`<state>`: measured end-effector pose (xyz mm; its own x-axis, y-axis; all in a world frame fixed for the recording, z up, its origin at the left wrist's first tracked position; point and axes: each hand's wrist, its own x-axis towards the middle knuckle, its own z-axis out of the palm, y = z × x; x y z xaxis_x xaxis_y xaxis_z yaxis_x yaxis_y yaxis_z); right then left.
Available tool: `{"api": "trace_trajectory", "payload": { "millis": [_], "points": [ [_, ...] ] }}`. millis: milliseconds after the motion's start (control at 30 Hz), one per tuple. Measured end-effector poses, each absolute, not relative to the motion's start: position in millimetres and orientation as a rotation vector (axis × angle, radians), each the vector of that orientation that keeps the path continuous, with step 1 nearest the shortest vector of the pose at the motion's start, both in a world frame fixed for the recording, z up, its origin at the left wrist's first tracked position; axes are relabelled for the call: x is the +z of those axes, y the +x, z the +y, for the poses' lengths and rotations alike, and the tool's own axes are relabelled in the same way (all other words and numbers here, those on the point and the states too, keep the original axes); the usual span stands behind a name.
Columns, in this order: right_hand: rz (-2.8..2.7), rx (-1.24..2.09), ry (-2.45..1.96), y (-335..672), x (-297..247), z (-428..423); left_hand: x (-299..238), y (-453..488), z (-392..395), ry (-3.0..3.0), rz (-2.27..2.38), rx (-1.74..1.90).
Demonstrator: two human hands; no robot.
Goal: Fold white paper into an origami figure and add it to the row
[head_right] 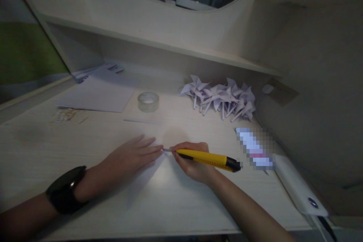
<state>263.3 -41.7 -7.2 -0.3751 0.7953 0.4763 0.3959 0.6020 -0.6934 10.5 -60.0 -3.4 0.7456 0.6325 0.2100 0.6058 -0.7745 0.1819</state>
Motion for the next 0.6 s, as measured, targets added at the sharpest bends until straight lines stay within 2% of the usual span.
{"api": "trace_trajectory", "payload": {
  "millis": [200, 333, 600],
  "points": [
    [-1.970, 0.652, -0.945, 262, -5, -42, -4, 12, -60, 2.818, 1.004, 0.424],
    [-1.700, 0.745, -1.070, 265, 1, -37, -5, 11, -59, 2.761, 0.970, 0.470],
    [-1.197, 0.911, -1.139, 270, -10, -17, -10, -2, -43, 2.575, 1.304, 0.913]
  ]
}}
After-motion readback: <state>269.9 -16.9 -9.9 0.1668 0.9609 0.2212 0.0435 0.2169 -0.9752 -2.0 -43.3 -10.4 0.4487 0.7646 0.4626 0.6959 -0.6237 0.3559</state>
